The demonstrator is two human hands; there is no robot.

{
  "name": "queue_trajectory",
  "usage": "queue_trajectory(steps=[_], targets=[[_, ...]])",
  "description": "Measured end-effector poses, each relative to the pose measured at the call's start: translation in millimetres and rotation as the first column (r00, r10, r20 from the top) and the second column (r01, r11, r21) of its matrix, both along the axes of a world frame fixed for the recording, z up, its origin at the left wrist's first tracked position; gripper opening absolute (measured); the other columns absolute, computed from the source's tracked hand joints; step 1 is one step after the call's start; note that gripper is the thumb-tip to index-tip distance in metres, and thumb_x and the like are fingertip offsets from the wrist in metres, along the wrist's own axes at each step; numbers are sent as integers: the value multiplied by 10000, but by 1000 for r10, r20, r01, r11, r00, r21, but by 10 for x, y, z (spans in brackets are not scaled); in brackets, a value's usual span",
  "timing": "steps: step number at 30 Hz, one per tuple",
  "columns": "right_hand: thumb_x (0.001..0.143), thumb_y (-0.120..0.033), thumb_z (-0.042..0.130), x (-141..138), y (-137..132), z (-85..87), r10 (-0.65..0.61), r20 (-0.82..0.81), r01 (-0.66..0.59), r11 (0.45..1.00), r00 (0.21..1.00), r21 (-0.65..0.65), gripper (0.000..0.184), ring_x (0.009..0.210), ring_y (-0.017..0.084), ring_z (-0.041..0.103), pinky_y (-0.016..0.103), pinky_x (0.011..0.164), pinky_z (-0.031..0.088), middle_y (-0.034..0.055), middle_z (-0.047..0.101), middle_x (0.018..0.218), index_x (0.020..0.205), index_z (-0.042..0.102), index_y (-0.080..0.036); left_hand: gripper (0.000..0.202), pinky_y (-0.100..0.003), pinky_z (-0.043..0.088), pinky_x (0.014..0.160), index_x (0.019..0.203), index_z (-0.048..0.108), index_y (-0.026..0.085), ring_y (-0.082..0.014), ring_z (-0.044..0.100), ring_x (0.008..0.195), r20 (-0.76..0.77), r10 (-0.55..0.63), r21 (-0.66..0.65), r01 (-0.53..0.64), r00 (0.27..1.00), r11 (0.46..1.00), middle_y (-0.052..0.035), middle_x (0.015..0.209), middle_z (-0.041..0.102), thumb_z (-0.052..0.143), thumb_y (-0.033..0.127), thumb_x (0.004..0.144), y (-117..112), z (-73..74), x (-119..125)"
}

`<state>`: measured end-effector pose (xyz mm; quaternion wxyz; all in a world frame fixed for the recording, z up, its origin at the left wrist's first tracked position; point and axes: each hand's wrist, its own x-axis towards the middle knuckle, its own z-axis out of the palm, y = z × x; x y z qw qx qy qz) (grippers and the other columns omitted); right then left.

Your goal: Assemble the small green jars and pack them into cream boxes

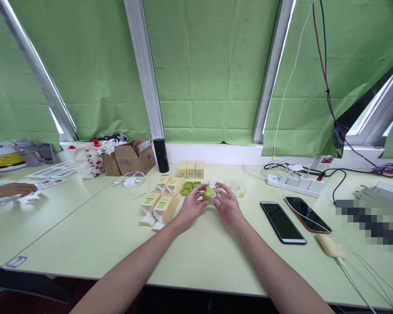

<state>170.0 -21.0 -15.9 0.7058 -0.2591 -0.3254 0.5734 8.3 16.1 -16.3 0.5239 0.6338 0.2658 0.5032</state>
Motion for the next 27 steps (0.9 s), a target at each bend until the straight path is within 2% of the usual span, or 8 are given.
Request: queue_trajectory(steps=[3, 6, 9, 13, 17, 21, 27], targets=[[653, -412, 921, 42, 20, -8, -68, 16, 68, 997, 998, -25, 502, 970, 259, 704, 381, 776, 574, 71, 773, 1046, 1088, 723, -258, 610, -397, 571, 967, 1267, 636, 212, -232, 620, 1133, 26, -14, -5, 14, 1000, 1000, -130, 1375, 613, 898, 314, 726, 20, -15, 3], [656, -437, 903, 84, 57, -41, -162, 46, 165, 984, 986, -67, 465, 917, 235, 685, 358, 736, 569, 60, 766, 990, 1046, 732, -252, 581, -412, 564, 989, 1268, 633, 210, -245, 622, 1155, -26, 43, 25, -43, 999, 999, -129, 1360, 621, 871, 284, 743, 34, -23, -16], [636, -440, 893, 116, 97, -73, -252, 66, 258, 960, 966, -108, 441, 855, 211, 655, 328, 684, 560, 45, 747, 929, 1002, 738, -248, 489, -427, 542, 1035, 1279, 639, 226, -251, 614, 1207, -142, 116, 130, -98, 983, 987, -118, 1386, 599, 791, 240, 815, 28, -18, -53], [601, -408, 861, 148, 132, -84, -337, 115, 350, 927, 935, -132, 407, 815, 206, 632, 305, 633, 532, 25, 719, 855, 954, 732, -252, 454, -466, 483, 1122, 1300, 655, 252, -264, 583, 1272, -321, 211, 319, -105, 923, 942, -98, 1347, 593, 714, 168, 858, 10, -22, -92], [591, -394, 821, 166, 145, -85, -372, 161, 393, 910, 914, -131, 403, 814, 207, 629, 293, 618, 508, 22, 709, 836, 955, 724, -250, 462, -498, 424, 1192, 1326, 654, 267, -277, 562, 1308, -459, 242, 407, -39, 855, 912, -101, 1331, 584, 673, 146, 881, 10, -73, -111], [583, -377, 800, 169, 150, -90, -383, 173, 407, 904, 907, -129, 396, 799, 204, 622, 287, 607, 493, 20, 701, 828, 948, 718, -247, 454, -471, 467, 1146, 1345, 639, 262, -284, 576, 1282, -574, 251, 433, 29, 780, 901, -110, 1312, 594, 676, 191, 898, 10, -107, -121], [572, -346, 788, 170, 147, -93, -370, 177, 395, 909, 912, -133, 404, 797, 201, 614, 282, 603, 482, 17, 702, 828, 955, 713, -245, 424, -461, 492, 1104, 1334, 629, 240, -288, 605, 1221, -661, 273, 441, 67, 699, 895, -110, 1291, 605, 657, 211, 912, -19, -68, -123]])
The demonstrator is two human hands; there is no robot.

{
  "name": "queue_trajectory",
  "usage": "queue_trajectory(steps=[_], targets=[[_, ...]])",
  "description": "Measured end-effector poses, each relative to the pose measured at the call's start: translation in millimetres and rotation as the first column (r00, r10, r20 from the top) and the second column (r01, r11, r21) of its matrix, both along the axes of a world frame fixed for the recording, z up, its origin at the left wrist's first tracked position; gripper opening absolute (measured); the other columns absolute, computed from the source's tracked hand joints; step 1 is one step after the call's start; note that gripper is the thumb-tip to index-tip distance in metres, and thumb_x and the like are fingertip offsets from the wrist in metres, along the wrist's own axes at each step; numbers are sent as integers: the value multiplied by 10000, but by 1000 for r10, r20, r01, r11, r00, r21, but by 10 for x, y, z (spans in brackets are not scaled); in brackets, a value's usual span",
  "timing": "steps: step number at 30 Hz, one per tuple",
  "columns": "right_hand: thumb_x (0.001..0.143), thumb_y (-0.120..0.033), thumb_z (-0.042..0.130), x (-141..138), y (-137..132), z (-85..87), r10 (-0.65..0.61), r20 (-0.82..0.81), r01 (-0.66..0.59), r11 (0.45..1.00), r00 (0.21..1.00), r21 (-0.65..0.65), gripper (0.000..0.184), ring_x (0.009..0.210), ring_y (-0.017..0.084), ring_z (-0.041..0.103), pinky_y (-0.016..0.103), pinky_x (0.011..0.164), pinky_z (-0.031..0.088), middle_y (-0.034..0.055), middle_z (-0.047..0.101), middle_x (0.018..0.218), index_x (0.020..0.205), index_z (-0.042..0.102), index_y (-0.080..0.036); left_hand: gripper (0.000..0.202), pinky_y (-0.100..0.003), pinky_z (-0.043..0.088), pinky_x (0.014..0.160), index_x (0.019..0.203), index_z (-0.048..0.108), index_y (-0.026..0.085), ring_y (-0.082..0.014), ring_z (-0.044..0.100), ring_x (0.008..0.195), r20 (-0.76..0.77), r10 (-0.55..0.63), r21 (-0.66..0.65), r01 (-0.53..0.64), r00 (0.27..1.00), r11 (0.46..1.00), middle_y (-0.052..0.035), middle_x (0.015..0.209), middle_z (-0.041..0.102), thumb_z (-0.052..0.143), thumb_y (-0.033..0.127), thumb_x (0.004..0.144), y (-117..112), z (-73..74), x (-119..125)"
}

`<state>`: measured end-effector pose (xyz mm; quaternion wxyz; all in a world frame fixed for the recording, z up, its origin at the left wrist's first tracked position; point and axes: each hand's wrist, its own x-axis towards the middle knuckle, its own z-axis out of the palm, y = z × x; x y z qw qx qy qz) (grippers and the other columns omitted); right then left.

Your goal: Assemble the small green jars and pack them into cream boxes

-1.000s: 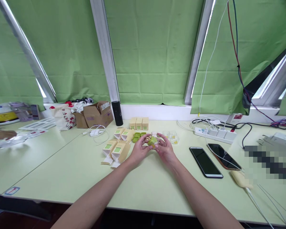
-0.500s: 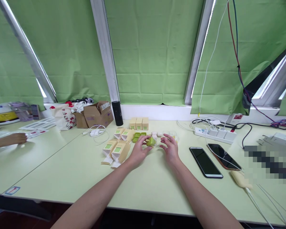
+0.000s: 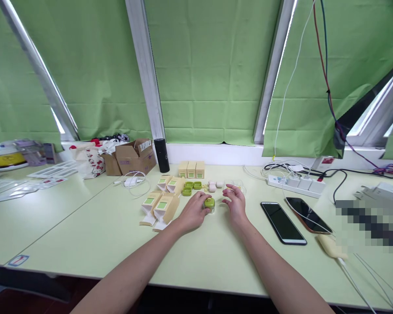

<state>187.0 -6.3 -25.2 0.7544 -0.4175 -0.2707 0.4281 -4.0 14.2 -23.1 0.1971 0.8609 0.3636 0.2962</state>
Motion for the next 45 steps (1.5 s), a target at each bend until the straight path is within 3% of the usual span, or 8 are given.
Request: queue_trajectory(steps=[13, 23, 28, 32, 37, 41, 45], targets=[[598, -412, 817, -4, -12, 1, 1, 22, -1, 1000, 1000, 6, 409, 801, 210, 625, 293, 612, 484, 22, 705, 814, 961, 722, -248, 560, -492, 479, 1107, 1424, 585, 245, -327, 606, 1247, -7, 5, 35, -4, 1000, 999, -129, 1341, 613, 693, 230, 876, -48, 32, -16], [611, -440, 819, -11, -14, -3, 6, 33, -7, 1000, 999, 12, 411, 807, 210, 623, 296, 616, 486, 22, 702, 819, 960, 727, -242, 513, -517, 463, 1129, 1408, 577, 239, -335, 573, 1298, -15, 32, 36, -31, 999, 999, -139, 1367, 594, 651, 245, 901, -97, 92, -10], [592, -442, 822, -22, -16, 11, -9, 27, 9, 1000, 1000, 12, 414, 803, 209, 615, 296, 615, 483, 23, 701, 816, 944, 730, -244, 441, -494, 473, 1109, 1365, 580, 216, -307, 588, 1260, -40, 154, 146, -147, 987, 978, -135, 1361, 592, 533, 168, 929, -88, 183, -33], [597, -451, 820, -22, -12, 7, -13, 37, 13, 1000, 999, 9, 403, 802, 215, 621, 301, 612, 483, 27, 698, 806, 931, 729, -247, 404, -491, 470, 1059, 1316, 619, 181, -333, 596, 1198, -131, 378, 347, -315, 916, 883, -160, 1297, 610, 551, 191, 918, -58, 419, -113], [623, -462, 804, -11, -3, -6, -15, 61, 15, 1000, 998, 5, 398, 820, 215, 621, 305, 628, 483, 26, 697, 825, 948, 716, -249, 314, -550, 446, 997, 1162, 697, 116, -421, 581, 1168, -288, 594, 480, -424, 751, 768, -242, 1213, 636, 556, 265, 925, -152, 703, -372], [616, -453, 800, -21, -4, 1, -21, 69, 20, 1000, 997, 10, 405, 817, 215, 621, 303, 625, 480, 28, 695, 825, 955, 722, -245, 417, -550, 418, 1003, 1259, 665, 80, -446, 546, 1211, -353, 682, 547, -450, 641, 706, -280, 1265, 632, 587, 289, 906, -316, 668, -648], [613, -426, 800, -38, -18, 22, -24, 53, 23, 1000, 998, 8, 388, 811, 208, 614, 294, 618, 481, 27, 696, 818, 947, 731, -241, 436, -526, 411, 1004, 1246, 677, 58, -440, 548, 1216, -441, 692, 559, -429, 571, 710, -296, 1289, 631, 617, 313, 898, -481, 543, -808]])
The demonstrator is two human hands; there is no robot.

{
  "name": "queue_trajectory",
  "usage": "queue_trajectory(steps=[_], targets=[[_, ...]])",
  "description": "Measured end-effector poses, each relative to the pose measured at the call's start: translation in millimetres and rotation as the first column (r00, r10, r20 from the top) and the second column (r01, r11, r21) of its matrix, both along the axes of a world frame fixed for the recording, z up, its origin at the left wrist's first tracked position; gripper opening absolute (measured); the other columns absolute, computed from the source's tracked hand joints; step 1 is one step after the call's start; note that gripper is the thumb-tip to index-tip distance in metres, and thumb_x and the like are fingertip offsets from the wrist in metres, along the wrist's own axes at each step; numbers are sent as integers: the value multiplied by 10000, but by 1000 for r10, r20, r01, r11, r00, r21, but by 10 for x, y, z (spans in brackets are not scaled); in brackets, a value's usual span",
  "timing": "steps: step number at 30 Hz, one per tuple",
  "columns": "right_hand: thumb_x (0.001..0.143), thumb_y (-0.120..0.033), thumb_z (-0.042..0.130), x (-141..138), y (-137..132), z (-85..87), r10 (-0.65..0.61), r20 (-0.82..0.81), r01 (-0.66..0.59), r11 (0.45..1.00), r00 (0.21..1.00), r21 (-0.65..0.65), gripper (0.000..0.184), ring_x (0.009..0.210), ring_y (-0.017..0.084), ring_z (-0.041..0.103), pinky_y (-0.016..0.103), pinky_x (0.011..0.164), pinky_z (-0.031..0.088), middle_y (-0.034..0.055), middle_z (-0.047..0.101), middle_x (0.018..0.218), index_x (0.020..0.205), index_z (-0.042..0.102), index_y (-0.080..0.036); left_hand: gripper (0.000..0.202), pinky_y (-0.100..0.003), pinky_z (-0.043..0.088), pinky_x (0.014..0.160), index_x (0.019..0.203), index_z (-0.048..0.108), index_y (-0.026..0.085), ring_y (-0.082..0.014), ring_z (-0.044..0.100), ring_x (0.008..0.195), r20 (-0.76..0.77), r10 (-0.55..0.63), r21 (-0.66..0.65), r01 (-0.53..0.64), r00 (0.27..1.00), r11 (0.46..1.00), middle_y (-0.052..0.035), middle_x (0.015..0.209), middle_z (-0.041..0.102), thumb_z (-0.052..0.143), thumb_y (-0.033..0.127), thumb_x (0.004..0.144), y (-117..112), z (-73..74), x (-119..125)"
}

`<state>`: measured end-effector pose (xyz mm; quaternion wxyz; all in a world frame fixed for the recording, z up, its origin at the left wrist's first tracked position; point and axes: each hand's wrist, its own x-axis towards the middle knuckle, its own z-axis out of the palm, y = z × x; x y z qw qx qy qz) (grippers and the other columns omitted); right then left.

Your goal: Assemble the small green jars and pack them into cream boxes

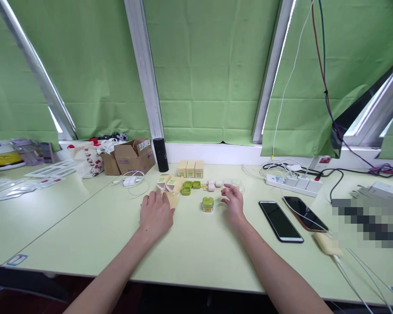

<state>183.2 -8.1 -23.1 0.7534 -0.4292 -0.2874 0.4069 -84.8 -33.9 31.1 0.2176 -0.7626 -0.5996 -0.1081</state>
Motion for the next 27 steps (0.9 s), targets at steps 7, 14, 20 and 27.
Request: queue_trajectory(steps=[7, 14, 20, 27], targets=[[627, -423, 804, 10, -14, -6, -10, 20, 10, 1000, 1000, 3, 374, 815, 209, 615, 295, 622, 480, 28, 697, 824, 948, 733, -244, 338, -524, 420, 987, 1131, 716, 124, -430, 564, 1193, -71, 12, 19, -10, 997, 1000, -264, 1284, 652, 592, 365, 928, -174, -42, 28], [649, -461, 796, 0, 4, -17, -13, 50, 12, 1000, 999, 25, 386, 817, 216, 617, 310, 634, 475, 22, 693, 811, 961, 723, -246, 372, -488, 451, 906, 1224, 641, 110, -380, 673, 987, 3, 5, -71, -5, 1000, 997, -247, 1234, 647, 571, 250, 887, -174, -1, 115], [704, -499, 779, -19, -1, -6, -61, 162, 45, 994, 985, 99, 383, 822, 214, 619, 302, 659, 445, 3, 664, 769, 976, 722, -235, 323, -518, 454, 965, 1230, 606, 119, -369, 689, 1014, 100, -150, 68, 144, 984, 987, -264, 1387, 574, 533, 191, 923, -173, 115, 259], [867, -518, 716, -127, -160, 106, -59, 472, -13, 989, 879, 147, 324, 962, 257, 657, 402, 912, 470, 67, 776, 978, 1025, 753, -238, 223, -557, 420, 1120, 1197, 608, 196, -382, 553, 1339, 316, -516, 355, 405, 796, 843, -215, 1406, 579, 503, 248, 1007, 62, 169, 583]])
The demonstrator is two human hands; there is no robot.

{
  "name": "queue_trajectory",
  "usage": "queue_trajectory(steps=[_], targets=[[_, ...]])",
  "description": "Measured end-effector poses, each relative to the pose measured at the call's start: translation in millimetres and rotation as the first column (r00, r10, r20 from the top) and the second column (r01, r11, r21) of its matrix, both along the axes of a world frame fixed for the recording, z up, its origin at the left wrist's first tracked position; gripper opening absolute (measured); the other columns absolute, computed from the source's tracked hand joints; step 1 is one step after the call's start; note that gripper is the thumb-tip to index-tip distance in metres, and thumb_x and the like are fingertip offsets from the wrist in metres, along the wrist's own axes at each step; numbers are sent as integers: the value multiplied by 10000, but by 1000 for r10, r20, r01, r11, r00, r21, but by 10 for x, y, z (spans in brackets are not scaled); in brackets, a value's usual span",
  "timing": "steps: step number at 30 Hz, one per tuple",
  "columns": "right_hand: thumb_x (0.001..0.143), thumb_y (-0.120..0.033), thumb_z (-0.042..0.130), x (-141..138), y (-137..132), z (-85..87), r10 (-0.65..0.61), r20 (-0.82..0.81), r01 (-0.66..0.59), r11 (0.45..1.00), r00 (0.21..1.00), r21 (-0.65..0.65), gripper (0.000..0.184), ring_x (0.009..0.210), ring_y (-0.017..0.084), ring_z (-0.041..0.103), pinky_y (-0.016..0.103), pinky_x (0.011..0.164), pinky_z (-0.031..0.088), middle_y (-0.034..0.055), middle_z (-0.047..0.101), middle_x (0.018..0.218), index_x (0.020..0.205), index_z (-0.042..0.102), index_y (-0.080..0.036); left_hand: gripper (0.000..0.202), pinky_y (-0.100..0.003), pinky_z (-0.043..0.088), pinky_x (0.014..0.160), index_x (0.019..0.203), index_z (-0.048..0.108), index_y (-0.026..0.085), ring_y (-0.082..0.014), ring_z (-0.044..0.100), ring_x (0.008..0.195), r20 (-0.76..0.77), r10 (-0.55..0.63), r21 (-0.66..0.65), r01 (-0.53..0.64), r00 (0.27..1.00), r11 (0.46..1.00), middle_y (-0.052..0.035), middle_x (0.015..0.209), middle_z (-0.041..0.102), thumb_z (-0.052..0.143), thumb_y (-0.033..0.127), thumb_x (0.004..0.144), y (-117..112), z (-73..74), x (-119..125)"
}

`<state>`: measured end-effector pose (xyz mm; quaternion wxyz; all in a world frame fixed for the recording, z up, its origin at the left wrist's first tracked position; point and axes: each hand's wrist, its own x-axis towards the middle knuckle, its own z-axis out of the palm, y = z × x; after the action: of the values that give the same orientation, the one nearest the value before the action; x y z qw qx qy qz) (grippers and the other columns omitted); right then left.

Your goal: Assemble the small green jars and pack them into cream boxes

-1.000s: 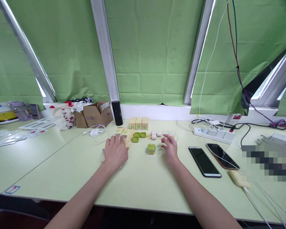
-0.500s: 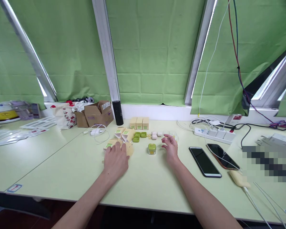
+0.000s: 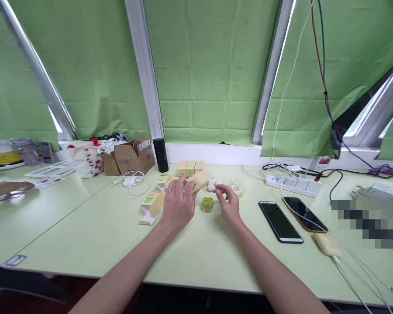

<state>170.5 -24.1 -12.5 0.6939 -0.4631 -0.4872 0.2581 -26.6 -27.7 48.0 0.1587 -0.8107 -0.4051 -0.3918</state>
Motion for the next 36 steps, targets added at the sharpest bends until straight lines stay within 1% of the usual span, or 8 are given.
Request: queue_trajectory(steps=[4, 9, 11, 16, 19, 25, 30, 36], targets=[[875, -482, 763, -75, -42, 39, 113, 63, -116, 992, 992, 40, 375, 1124, 281, 667, 450, 1056, 457, 74, 794, 1090, 1180, 726, -266, 190, -554, 458, 1111, 1182, 612, 222, -348, 592, 1297, -3, -71, 122, 71, 997, 990, -196, 1373, 612, 524, 246, 1015, 192, -72, 162], [849, -558, 772, -112, 17, -6, 178, 1, -178, 983, 984, 44, 475, 1149, 295, 686, 452, 1017, 509, 119, 763, 1175, 1165, 675, -216, 241, -531, 529, 1070, 1203, 578, 224, -305, 631, 1242, -49, -213, 365, 216, 976, 906, -174, 1299, 627, 548, 152, 975, 389, -219, 313], [840, -563, 771, -101, 44, -21, 158, -38, -156, 986, 987, 56, 498, 1150, 299, 688, 444, 981, 524, 133, 754, 1186, 1163, 639, -206, 275, -530, 540, 1065, 1218, 563, 214, -302, 625, 1241, -68, -275, 401, 279, 959, 873, -178, 1299, 610, 554, 127, 957, 408, -246, 355], [811, -535, 769, -19, 67, -36, 10, 17, -11, 997, 1000, 75, 482, 1059, 285, 684, 420, 895, 524, 105, 743, 1138, 1126, 589, -218, 409, -572, 506, 1095, 1333, 502, 224, -326, 579, 1280, -11, -401, 292, 386, 916, 875, -181, 1332, 565, 607, 181, 941, 371, -263, 326], [829, -484, 747, 12, 41, -30, -74, 97, 67, 995, 992, 76, 437, 1004, 274, 658, 434, 895, 521, 85, 728, 1087, 1140, 594, -218, 505, -558, 509, 1084, 1438, 440, 225, -333, 547, 1309, 94, -411, 186, 389, 907, 902, -189, 1376, 531, 602, 207, 961, 384, -303, 236], [874, -272, 661, 31, -59, 27, -183, 347, 106, 968, 920, 229, 495, 1215, 316, 579, 519, 1031, 479, 115, 641, 1318, 1359, 564, -260, 591, -559, 472, 1130, 1536, 402, 250, -344, 478, 1384, 203, -364, 25, 367, 909, 930, -185, 1452, 453, 603, 255, 980, 483, -357, 81], [807, -94, 538, 59, -61, -6, -277, 559, 60, 925, 782, 375, 664, 1226, 328, 544, 574, 1054, 446, 90, 651, 1379, 1443, 524, -284, 621, -588, 457, 1130, 1515, 434, 275, -343, 468, 1373, 161, -362, 22, 364, 918, 931, -167, 1447, 440, 604, 167, 928, 499, -357, 45], [789, -12, 476, 57, -57, -47, -329, 646, 19, 899, 689, 438, 788, 1284, 322, 518, 568, 1067, 446, 63, 585, 1527, 1514, 456, -320, 522, -564, 508, 1071, 1352, 506, 280, -313, 488, 1323, 152, -352, 90, 342, 923, 935, -139, 1371, 482, 574, 64, 881, 504, -426, 66]])
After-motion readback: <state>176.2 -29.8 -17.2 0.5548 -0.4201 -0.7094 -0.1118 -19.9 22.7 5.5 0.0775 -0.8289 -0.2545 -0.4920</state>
